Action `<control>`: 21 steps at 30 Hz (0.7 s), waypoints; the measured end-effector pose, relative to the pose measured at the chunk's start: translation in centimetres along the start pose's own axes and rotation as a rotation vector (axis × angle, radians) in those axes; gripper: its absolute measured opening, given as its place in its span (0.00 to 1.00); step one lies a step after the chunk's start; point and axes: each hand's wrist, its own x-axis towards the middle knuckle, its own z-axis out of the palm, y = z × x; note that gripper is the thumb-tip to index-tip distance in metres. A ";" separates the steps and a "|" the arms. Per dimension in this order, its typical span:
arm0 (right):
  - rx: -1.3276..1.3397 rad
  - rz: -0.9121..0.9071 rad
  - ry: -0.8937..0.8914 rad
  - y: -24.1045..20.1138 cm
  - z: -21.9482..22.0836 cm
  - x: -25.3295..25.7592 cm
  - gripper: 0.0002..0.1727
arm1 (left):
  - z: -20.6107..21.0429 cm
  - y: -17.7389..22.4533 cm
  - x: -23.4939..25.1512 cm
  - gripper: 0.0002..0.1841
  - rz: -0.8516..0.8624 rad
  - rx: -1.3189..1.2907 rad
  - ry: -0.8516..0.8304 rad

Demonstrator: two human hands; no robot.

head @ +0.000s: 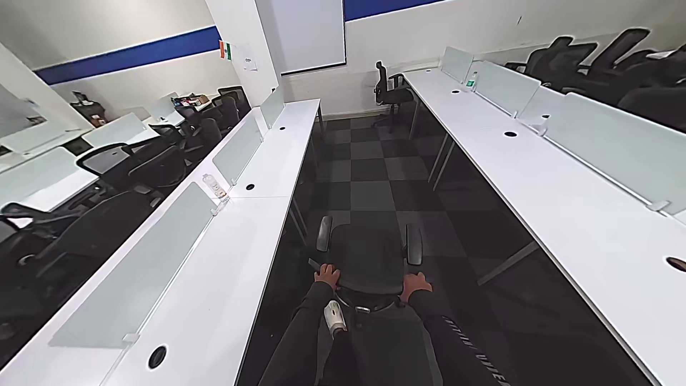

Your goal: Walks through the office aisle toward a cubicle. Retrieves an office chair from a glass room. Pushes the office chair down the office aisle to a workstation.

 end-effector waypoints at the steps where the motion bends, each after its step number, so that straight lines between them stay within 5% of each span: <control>1: 0.006 0.005 0.005 -0.5 -0.9 1.7 0.46 | -0.9 -0.3 1.6 0.35 0.006 -0.006 0.009; 21: 0.053 0.082 -0.070 -8.8 -16.0 26.9 0.48 | -18.7 -6.4 30.4 0.34 0.152 -0.033 -0.103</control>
